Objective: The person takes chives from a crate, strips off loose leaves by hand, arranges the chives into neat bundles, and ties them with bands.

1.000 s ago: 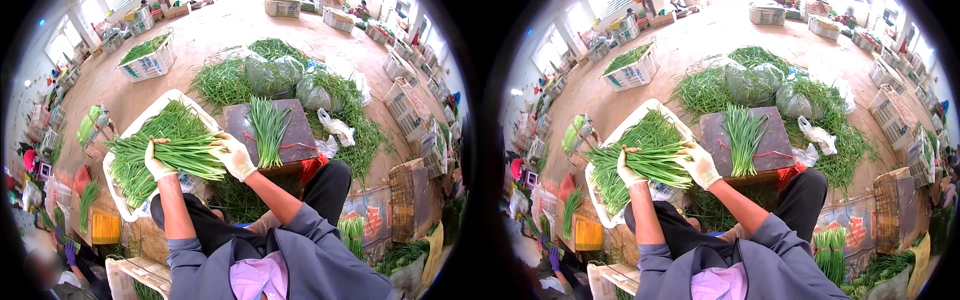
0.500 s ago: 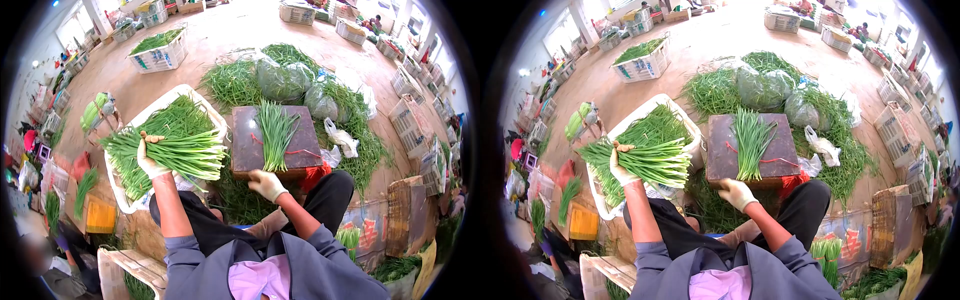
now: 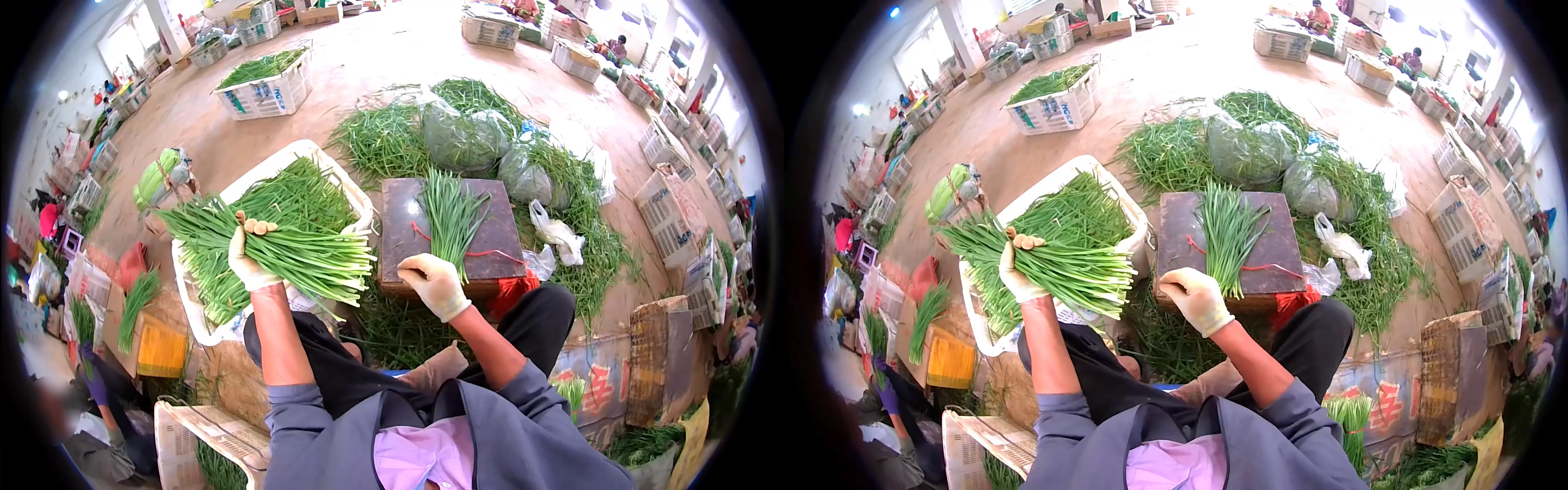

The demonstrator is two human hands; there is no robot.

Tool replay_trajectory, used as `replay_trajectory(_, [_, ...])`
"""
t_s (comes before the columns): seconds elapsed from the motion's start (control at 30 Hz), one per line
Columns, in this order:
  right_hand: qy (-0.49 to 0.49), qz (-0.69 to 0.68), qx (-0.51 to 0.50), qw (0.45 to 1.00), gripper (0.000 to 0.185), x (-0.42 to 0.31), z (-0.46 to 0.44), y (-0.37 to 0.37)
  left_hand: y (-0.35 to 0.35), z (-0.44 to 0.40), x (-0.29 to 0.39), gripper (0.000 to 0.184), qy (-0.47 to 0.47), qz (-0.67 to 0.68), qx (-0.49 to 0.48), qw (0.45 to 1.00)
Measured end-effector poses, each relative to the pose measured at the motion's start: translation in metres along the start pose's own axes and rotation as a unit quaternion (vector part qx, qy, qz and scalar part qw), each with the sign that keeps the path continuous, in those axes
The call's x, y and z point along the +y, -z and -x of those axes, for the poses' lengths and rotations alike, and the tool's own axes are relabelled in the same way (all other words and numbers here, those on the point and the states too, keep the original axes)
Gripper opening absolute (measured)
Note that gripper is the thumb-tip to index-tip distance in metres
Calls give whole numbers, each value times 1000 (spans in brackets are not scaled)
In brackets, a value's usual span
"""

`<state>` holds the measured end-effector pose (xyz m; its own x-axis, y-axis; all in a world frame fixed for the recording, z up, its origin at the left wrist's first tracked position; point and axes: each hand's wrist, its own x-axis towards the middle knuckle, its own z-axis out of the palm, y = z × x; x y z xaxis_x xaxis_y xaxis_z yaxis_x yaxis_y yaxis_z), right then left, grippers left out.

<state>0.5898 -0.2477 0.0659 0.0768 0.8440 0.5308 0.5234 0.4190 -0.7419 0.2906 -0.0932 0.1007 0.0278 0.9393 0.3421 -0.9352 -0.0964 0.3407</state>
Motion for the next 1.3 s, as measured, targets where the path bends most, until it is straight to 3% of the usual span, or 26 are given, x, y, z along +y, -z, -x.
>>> replay_trajectory(0.13, [62,39,-70,995,34,-47,-21,3,-5,1,-11,32,10,-21,-4,1000])
replay_trajectory(0.27, [98,61,-67,991,24,-41,-24,-14,-8,2,-18,32,16,-22,-9,1000])
replay_trajectory(0.33, [93,-36,-57,993,16,-39,-23,-12,-9,3,-15,29,42,-10,-26,999])
replay_trajectory(0.4, [42,-65,-134,988,16,-34,-11,-5,0,3,-14,26,54,-17,-2,998])
replay_trajectory(0.43, [48,-18,-242,969,18,-19,-3,-3,-2,5,-13,25,47,-26,12,998])
replay_trajectory(0.47, [54,32,-345,936,22,-2,3,2,-5,4,-12,25,40,-33,23,998])
replay_trajectory(0.53, [-57,113,-543,830,29,0,4,23,-4,5,-10,27,48,-25,8,999])
replay_trajectory(0.57, [-55,153,-466,870,33,-4,3,29,-3,2,-10,30,55,-17,-10,998])
replay_trajectory(0.6, [-27,44,-316,947,27,-9,-1,27,-6,3,-14,30,55,-16,-7,998])
replay_trajectory(0.67, [-60,-32,-180,981,20,-35,-20,26,-13,7,-20,34,51,-43,-17,998])
replay_trajectory(0.7, [23,13,-131,991,14,-41,-26,18,-10,6,-24,38,57,-37,-36,997])
replay_trajectory(0.8, [54,84,-107,989,13,-40,-31,-10,-16,8,-31,41,74,-35,-55,995])
replay_trajectory(0.87, [22,70,-103,992,14,-44,-32,-18,-16,9,-33,43,84,-27,-59,994])
replay_trajectory(0.97, [86,22,-63,994,12,-44,-35,-25,-19,12,-35,45,97,-57,-69,991])
replay_trajectory(1.0, [88,21,-64,994,12,-46,-36,-21,-18,12,-35,45,96,-54,-69,992])
replay_trajectory(1.03, [-39,-132,-122,983,11,-51,-35,-10,-18,12,-33,44,94,-52,-62,992])
replay_trajectory(1.07, [-167,-278,-177,929,10,-53,-32,0,-17,12,-29,44,93,-50,-55,993])
replay_trajectory(1.13, [-189,-361,-193,892,9,-37,-19,19,-15,8,-22,41,87,-19,-64,994])
replay_trajectory(1.2, [-254,-365,-240,863,10,-22,-1,32,-13,7,-19,40,66,-13,-50,996])
replay_trajectory(1.3, [-316,-221,-352,853,13,9,18,39,-9,3,-14,37,54,-13,-42,998])
